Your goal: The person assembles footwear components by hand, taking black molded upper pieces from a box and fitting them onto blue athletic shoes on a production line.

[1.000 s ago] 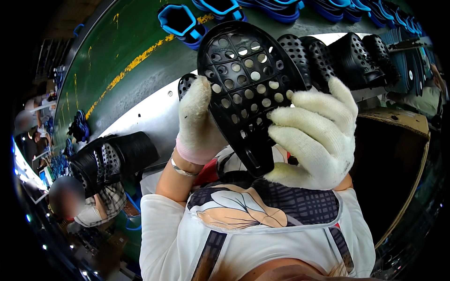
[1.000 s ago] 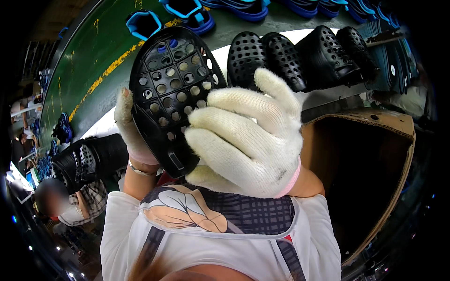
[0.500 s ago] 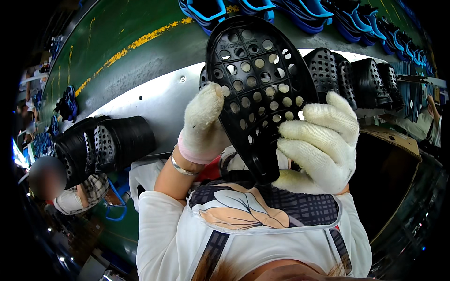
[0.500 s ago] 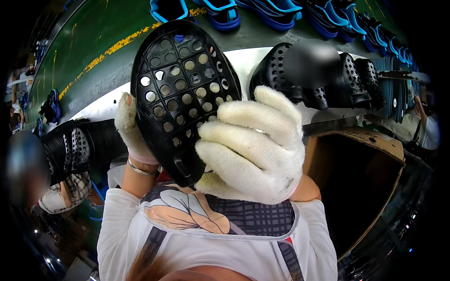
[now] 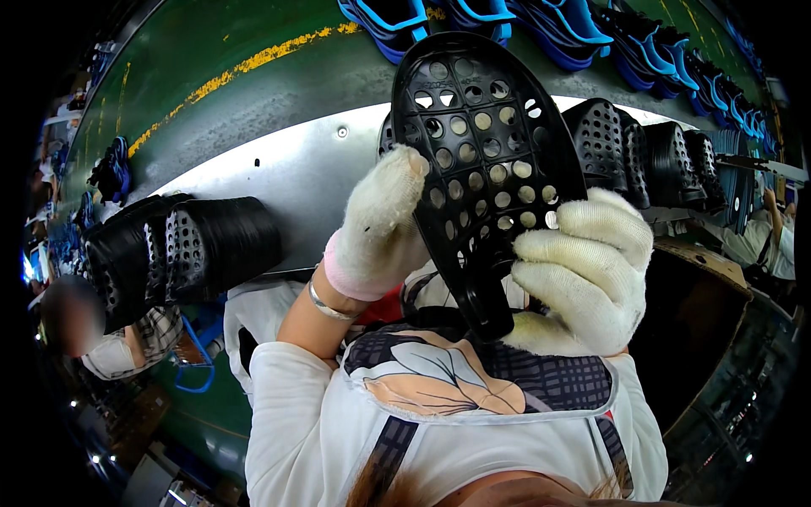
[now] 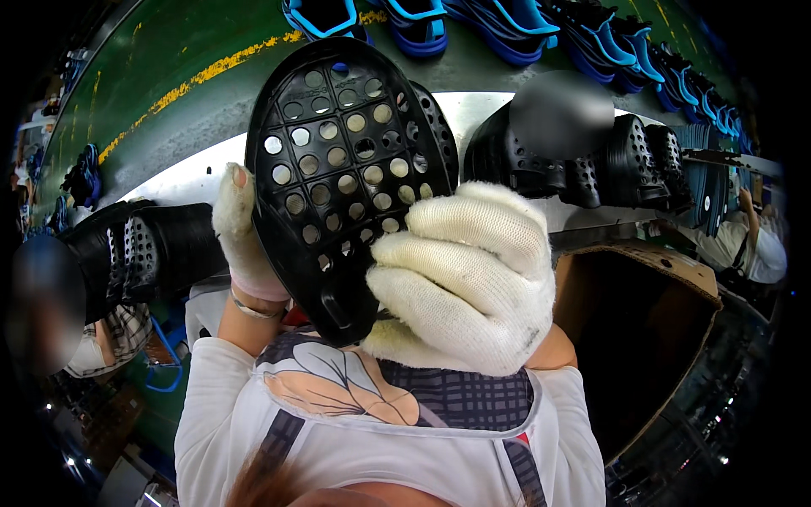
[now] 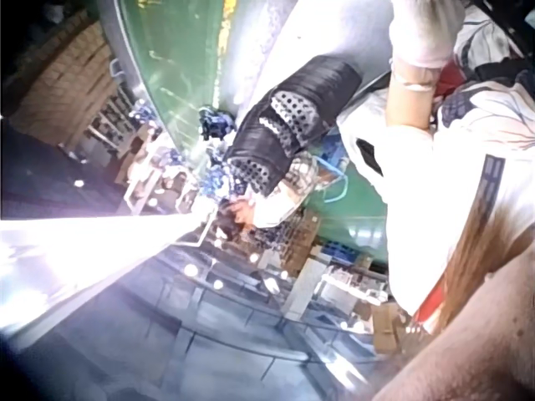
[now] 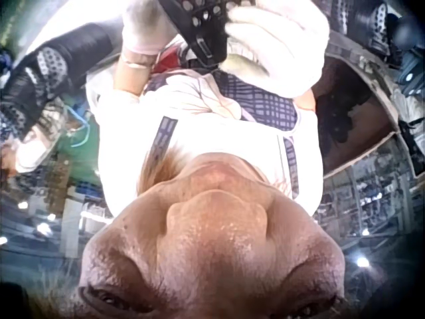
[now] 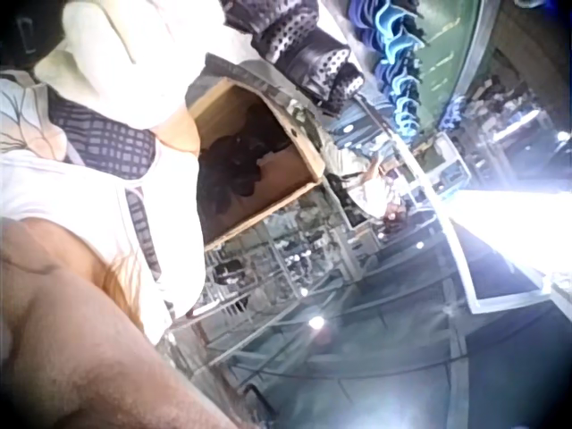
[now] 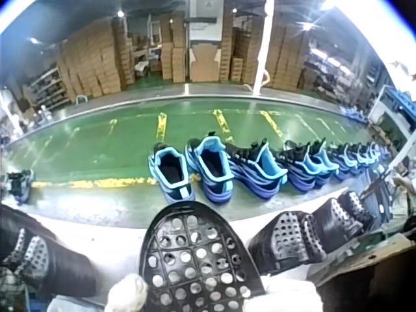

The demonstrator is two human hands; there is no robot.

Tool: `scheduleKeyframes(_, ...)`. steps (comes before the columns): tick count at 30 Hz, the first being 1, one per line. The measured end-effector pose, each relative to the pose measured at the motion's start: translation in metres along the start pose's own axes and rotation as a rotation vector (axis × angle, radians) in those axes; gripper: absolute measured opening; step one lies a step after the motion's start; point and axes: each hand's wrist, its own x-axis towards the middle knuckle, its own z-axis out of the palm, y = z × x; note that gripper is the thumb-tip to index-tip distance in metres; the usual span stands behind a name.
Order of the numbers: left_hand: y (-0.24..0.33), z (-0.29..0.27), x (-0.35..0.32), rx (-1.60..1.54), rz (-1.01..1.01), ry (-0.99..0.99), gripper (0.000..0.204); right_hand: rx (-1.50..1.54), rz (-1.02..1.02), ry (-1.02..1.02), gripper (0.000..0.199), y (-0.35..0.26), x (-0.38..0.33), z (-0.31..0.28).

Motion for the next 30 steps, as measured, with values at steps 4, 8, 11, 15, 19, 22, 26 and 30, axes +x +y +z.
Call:
scheduleKeyframes(4, -0.001, -0.007, 0.003, 0.063, 0.008, 0.008, 0.093, 0.066, -0.026, -0.064, 0.034, 0.004, 0.004, 0.003)
scheduleKeyframes(8, -0.003, -0.010, 0.006, 0.119, 0.002, 0.004, 0.098, 0.094, -0.055, -0.139, 0.031, 0.010, 0.008, 0.003)
scheduleKeyframes(11, -0.003, -0.013, 0.009, 0.156, 0.002, -0.003, 0.102, 0.098, -0.074, -0.106, 0.030, 0.017, 0.005, 0.008)
scheduleKeyframes(15, -0.004, -0.017, 0.012, 0.198, 0.027, -0.005, 0.108, 0.032, -0.055, -0.142, 0.029, 0.017, 0.012, 0.009)
scheduleKeyframes(19, -0.006, -0.022, -0.015, 0.287, 0.134, 0.043, 0.115, -0.037, -0.059, -0.284, 0.036, 0.007, 0.023, 0.021)
scheduleKeyframes(22, -0.004, -0.003, -0.033, 0.412, 0.248, 0.062, 0.121, -0.022, -0.025, -0.261, 0.034, -0.011, 0.025, 0.023)
scheduleKeyframes(26, -0.011, 0.019, -0.059, 0.440, 0.375, 0.254, 0.122, -0.047, 0.015, -0.377, 0.028, -0.019, 0.006, 0.030)
scheduleKeyframes(30, 0.010, 0.028, -0.088, 0.456, 0.128, 0.410, 0.116, -0.046, -0.100, -0.464, 0.030, -0.035, 0.017, 0.036)
